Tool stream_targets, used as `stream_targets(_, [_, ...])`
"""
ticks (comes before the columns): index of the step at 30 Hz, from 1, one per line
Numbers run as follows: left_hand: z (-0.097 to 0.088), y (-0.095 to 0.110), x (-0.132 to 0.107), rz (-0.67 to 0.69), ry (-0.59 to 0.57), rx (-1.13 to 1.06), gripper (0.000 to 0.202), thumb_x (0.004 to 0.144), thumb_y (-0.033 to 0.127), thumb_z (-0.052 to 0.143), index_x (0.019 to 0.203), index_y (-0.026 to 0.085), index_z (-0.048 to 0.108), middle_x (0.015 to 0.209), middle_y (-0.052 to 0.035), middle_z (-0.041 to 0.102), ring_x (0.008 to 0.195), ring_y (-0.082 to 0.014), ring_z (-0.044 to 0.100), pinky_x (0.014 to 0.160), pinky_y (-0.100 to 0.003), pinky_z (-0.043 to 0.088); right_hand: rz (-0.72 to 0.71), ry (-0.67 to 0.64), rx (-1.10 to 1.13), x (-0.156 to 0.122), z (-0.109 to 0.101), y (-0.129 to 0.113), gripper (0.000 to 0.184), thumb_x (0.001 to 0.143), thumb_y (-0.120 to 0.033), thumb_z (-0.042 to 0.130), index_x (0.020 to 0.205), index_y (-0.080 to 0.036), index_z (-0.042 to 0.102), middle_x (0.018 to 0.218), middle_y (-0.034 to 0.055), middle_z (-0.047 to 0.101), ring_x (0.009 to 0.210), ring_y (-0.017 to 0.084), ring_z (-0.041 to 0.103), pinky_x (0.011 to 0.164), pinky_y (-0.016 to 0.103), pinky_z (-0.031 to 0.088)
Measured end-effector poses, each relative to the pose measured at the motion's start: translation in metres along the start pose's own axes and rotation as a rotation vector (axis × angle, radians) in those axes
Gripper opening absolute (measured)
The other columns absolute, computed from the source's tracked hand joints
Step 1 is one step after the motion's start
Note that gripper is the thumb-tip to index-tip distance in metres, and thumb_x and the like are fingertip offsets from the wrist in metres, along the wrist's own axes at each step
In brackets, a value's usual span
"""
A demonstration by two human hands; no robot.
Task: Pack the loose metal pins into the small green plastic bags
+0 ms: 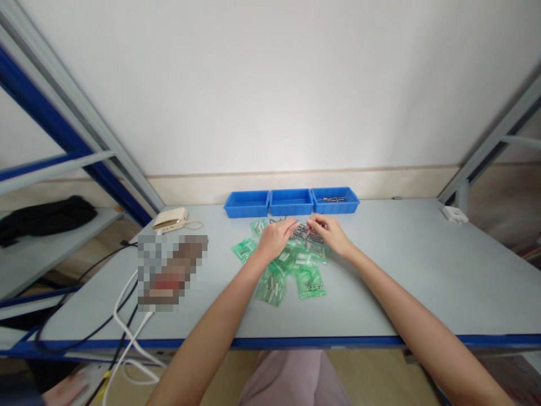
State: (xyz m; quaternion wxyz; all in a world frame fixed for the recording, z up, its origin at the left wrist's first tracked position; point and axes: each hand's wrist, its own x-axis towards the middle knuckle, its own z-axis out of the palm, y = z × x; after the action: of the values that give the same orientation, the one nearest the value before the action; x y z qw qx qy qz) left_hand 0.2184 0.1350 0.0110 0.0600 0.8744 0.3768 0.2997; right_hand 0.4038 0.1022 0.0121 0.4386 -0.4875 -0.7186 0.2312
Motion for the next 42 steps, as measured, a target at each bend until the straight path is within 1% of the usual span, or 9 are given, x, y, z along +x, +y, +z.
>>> stream_targets(5, [-0.0018, 0.0020, -0.0004, 0.020, 0.004, -0.009, 0.032, 0.095, 0.028, 0.037, 0.071, 0.019, 0.055, 0.066, 0.0007, 0.062, 0.065, -0.0136, 0.059, 0.064, -0.022, 0.037, -0.017, -0.006, 0.031, -0.0019, -0.0027, -0.0069, 0.030, 0.085, -0.045, 0.050, 0.075, -0.018, 0.060, 0.068, -0.0003, 0.061, 0.062, 0.013, 0.053, 0.063, 0.025, 0.040])
stream_targets(11, [-0.0005, 0.0020, -0.0004, -0.010, 0.000, -0.100, 0.020, 0.095, 0.025, 0.036, 0.095, 0.021, 0.056, 0.067, 0.0032, 0.064, 0.060, -0.0116, 0.059, 0.061, -0.020, 0.039, -0.002, -0.086, 0.074, -0.0024, -0.0025, -0.0067, 0.038, 0.087, -0.046, 0.045, 0.067, -0.017, 0.058, 0.063, -0.0004, 0.059, 0.061, 0.013, 0.052, 0.063, 0.025, 0.040])
stream_targets(15, [-0.0007, 0.0024, -0.0005, -0.002, -0.001, -0.072, 0.022, 0.095, 0.026, 0.036, 0.089, 0.020, 0.056, 0.064, 0.0027, 0.062, 0.061, -0.0120, 0.059, 0.062, -0.021, 0.039, 0.008, -0.100, 0.080, -0.0030, -0.0016, -0.0054, 0.039, 0.089, -0.047, 0.043, 0.069, -0.017, 0.059, 0.064, -0.0004, 0.060, 0.060, 0.012, 0.052, 0.061, 0.024, 0.039])
stream_targets(20, [-0.0002, 0.0030, -0.0005, -0.006, 0.009, -0.044, 0.029, 0.096, 0.030, 0.035, 0.077, 0.020, 0.055, 0.060, 0.0031, 0.059, 0.059, -0.0123, 0.058, 0.062, -0.021, 0.038, -0.060, -0.011, -0.055, -0.0033, -0.0008, -0.0056, 0.026, 0.085, -0.041, 0.052, 0.081, -0.018, 0.063, 0.075, 0.0006, 0.066, 0.065, 0.013, 0.054, 0.063, 0.024, 0.038])
stream_targets(26, [0.0022, 0.0007, -0.0006, 0.023, 0.037, -0.075, 0.022, 0.095, 0.032, 0.038, 0.092, 0.020, 0.056, 0.063, 0.0035, 0.061, 0.060, -0.0124, 0.060, 0.061, -0.021, 0.039, -0.042, 0.036, -0.140, -0.0036, -0.0009, -0.0048, 0.028, 0.088, -0.040, 0.048, 0.076, -0.018, 0.062, 0.067, -0.0004, 0.063, 0.061, 0.012, 0.052, 0.061, 0.023, 0.035])
stream_targets(30, [0.0028, -0.0001, -0.0014, 0.054, 0.042, -0.049, 0.027, 0.096, 0.030, 0.036, 0.084, 0.020, 0.056, 0.063, 0.0027, 0.060, 0.059, -0.0117, 0.059, 0.062, -0.021, 0.039, -0.033, 0.018, -0.129, -0.0035, -0.0023, -0.0046, 0.032, 0.089, -0.041, 0.046, 0.072, -0.018, 0.060, 0.062, -0.0012, 0.059, 0.058, 0.012, 0.051, 0.059, 0.023, 0.035])
stream_targets(34, [0.0020, 0.0006, -0.0018, 0.044, 0.051, -0.012, 0.031, 0.096, 0.031, 0.035, 0.077, 0.019, 0.056, 0.061, 0.0021, 0.059, 0.058, -0.0119, 0.058, 0.060, -0.021, 0.037, -0.054, 0.004, -0.100, -0.0033, -0.0034, -0.0054, 0.027, 0.086, -0.040, 0.051, 0.076, -0.018, 0.062, 0.068, -0.0008, 0.063, 0.059, 0.012, 0.052, 0.060, 0.022, 0.036])
stream_targets(40, [0.0014, 0.0020, -0.0013, 0.031, 0.030, -0.055, 0.022, 0.095, 0.031, 0.038, 0.092, 0.020, 0.057, 0.064, 0.0027, 0.062, 0.060, -0.0120, 0.060, 0.062, -0.020, 0.039, -0.057, -0.005, -0.124, -0.0035, -0.0033, -0.0051, 0.034, 0.089, -0.041, 0.046, 0.070, -0.017, 0.061, 0.064, 0.0002, 0.062, 0.060, 0.012, 0.053, 0.061, 0.023, 0.036])
stream_targets(42, [0.0014, 0.0021, -0.0013, 0.033, 0.029, -0.059, 0.023, 0.096, 0.031, 0.037, 0.092, 0.020, 0.057, 0.064, 0.0028, 0.062, 0.061, -0.0119, 0.060, 0.062, -0.020, 0.039, -0.045, -0.021, -0.124, -0.0036, -0.0030, -0.0051, 0.036, 0.089, -0.042, 0.045, 0.069, -0.017, 0.061, 0.063, 0.0001, 0.062, 0.060, 0.012, 0.053, 0.061, 0.023, 0.036])
